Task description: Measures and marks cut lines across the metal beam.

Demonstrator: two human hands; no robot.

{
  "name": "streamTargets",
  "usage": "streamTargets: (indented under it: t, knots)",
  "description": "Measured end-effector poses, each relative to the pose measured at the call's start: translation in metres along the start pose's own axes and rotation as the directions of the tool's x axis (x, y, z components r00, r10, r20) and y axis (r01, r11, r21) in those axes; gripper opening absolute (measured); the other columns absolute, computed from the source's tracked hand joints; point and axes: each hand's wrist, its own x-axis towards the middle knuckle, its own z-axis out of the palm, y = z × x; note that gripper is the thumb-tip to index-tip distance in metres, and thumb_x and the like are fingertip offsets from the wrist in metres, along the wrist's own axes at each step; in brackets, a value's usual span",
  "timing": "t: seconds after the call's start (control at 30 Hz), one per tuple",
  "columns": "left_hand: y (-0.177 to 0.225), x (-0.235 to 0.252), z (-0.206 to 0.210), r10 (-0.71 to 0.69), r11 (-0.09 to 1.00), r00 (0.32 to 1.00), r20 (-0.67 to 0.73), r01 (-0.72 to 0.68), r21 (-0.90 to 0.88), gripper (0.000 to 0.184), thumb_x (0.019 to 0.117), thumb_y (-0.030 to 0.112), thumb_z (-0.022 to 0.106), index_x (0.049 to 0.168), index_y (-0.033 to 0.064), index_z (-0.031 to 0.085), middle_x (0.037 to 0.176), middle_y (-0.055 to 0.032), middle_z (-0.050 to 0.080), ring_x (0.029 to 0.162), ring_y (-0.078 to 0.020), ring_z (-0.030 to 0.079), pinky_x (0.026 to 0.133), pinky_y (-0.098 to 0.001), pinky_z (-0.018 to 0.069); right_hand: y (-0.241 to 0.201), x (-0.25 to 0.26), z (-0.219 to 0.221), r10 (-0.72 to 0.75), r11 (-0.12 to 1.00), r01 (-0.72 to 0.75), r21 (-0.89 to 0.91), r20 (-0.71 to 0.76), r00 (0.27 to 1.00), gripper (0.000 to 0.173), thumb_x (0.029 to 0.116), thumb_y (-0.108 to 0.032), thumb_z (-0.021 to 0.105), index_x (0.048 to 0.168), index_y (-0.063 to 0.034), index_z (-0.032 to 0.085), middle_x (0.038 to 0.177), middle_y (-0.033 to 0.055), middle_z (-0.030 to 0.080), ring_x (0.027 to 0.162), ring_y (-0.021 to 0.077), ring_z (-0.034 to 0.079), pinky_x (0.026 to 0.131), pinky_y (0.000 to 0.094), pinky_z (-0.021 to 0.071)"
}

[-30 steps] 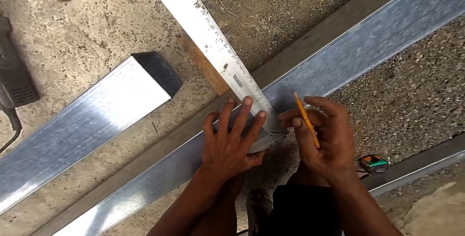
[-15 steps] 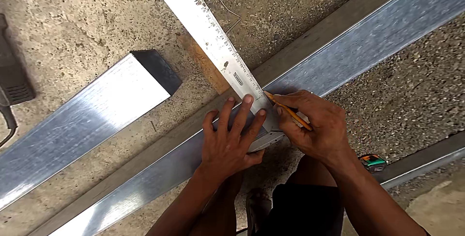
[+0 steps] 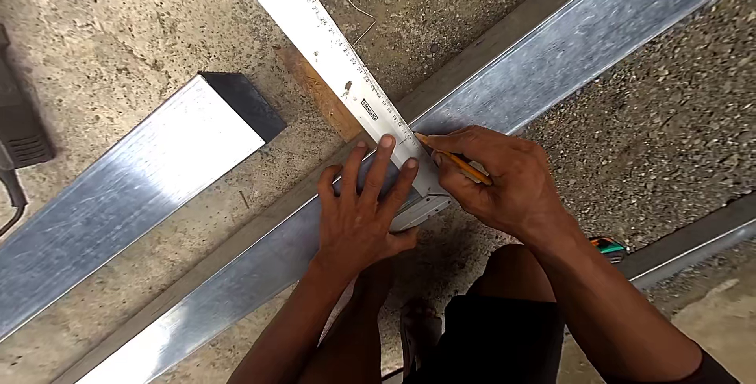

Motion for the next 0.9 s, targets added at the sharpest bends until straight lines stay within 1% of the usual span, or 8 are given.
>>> streamTargets:
  t: [0.13,0.27,0.37,0.47,0.57,0.73,0.83,0.9]
  knots:
    - [0.001,0.001,0.0,-0.008,1.0,1.0,0.01,0.008,0.011,0.099,0.0691,0.081,0.064,0.154,0.032,0.048,0.168,-0.0134,0.027,0.15,-0.0392,0.026,0.106,-0.0589,0.0287,0.006,-0.024,-0.006,-0.015,0.999,0.016,-0.028,0.024,1.0,0.025,0.0924,-0.011,0.06,0.108,-0.0041,0.078,0.095,0.007,0.074,0.086,0.0128,0.07,0.073,0.0268,0.0571]
    - [0.0,0.0,0.001,0.008,1.0,1.0,0.01,-0.008,0.023,0.104,0.0665,0.082,0.065,0.154,0.0299,0.047,0.167,-0.0178,0.028,0.146,-0.0414,0.03,0.103,-0.0594,0.0304,0.011,-0.054,-0.005,0.011,0.999,-0.011,-0.033,-0.005,1.0,0.023,0.0921,-0.012,0.062,0.106,-0.0043,0.078,0.096,0.0076,0.075,0.087,0.0129,0.071,0.075,0.026,0.059]
    - [-0.001,0.001,0.001,0.026,0.999,0.999,0.021,-0.027,0.032,0.109,0.0646,0.083,0.064,0.156,0.0272,0.045,0.167,-0.0202,0.026,0.145,-0.0433,0.031,0.102,-0.0607,0.0314,0.009,-0.046,0.0,0.025,0.999,-0.026,-0.04,-0.017,1.0,0.025,0.0931,-0.012,0.061,0.111,-0.0072,0.078,0.093,0.0052,0.073,0.078,0.0125,0.068,0.065,0.0283,0.0566]
    - [-0.001,0.001,-0.002,0.028,0.999,0.998,0.049,-0.029,0.031,0.112,0.0618,0.084,0.065,0.155,0.025,0.047,0.168,-0.02,0.023,0.146,-0.0444,0.03,0.102,-0.0625,0.0315,0.007,-0.049,-0.001,0.046,0.998,-0.046,-0.043,0.002,0.999,0.025,0.0943,-0.011,0.061,0.113,-0.0085,0.077,0.094,0.0045,0.072,0.076,0.0138,0.067,0.063,0.0317,0.0559]
    - [0.0,0.003,-0.004,0.027,0.998,0.998,0.061,-0.03,0.051,0.114,0.0608,0.085,0.065,0.156,0.0238,0.046,0.169,-0.0203,0.02,0.146,-0.0445,0.03,0.101,-0.0624,0.032,0.014,-0.07,0.0,0.051,0.998,-0.051,-0.021,-0.018,0.999,0.024,0.0938,-0.012,0.062,0.112,-0.008,0.077,0.094,0.0049,0.072,0.074,0.0134,0.067,0.062,0.0307,0.0566]
    - [-0.001,0.002,-0.003,0.016,0.996,0.998,0.061,-0.021,0.087,0.116,0.0608,0.09,0.062,0.157,0.0265,0.045,0.169,-0.019,0.021,0.146,-0.0434,0.031,0.103,-0.0622,0.0308,0.017,-0.065,0.009,0.042,0.999,-0.042,0.007,-0.066,0.997,0.024,0.0955,-0.011,0.059,0.112,-0.0078,0.076,0.093,0.006,0.073,0.075,0.0144,0.067,0.064,0.0326,0.0564]
    - [-0.002,0.003,-0.001,0.012,0.994,0.998,0.056,-0.017,0.103,0.116,0.0613,0.092,0.06,0.157,0.0294,0.043,0.17,-0.0178,0.021,0.146,-0.0422,0.032,0.104,-0.0611,0.0304,0.023,-0.078,0.009,0.053,0.998,-0.052,0.018,-0.053,0.997,0.024,0.0969,-0.013,0.059,0.114,-0.008,0.076,0.094,0.0058,0.072,0.074,0.014,0.066,0.064,0.0324,0.0561]
    - [-0.004,0.004,0.0,0.015,0.993,0.999,0.05,-0.021,0.117,0.116,0.0615,0.092,0.059,0.158,0.0305,0.043,0.17,-0.0169,0.02,0.146,-0.0416,0.032,0.103,-0.0621,0.0308,0.029,-0.086,0.013,0.064,0.998,-0.064,-0.001,-0.043,0.997,0.023,0.0962,-0.015,0.059,0.109,-0.0075,0.076,0.092,0.0067,0.073,0.074,0.017,0.068,0.064,0.036,0.0569]
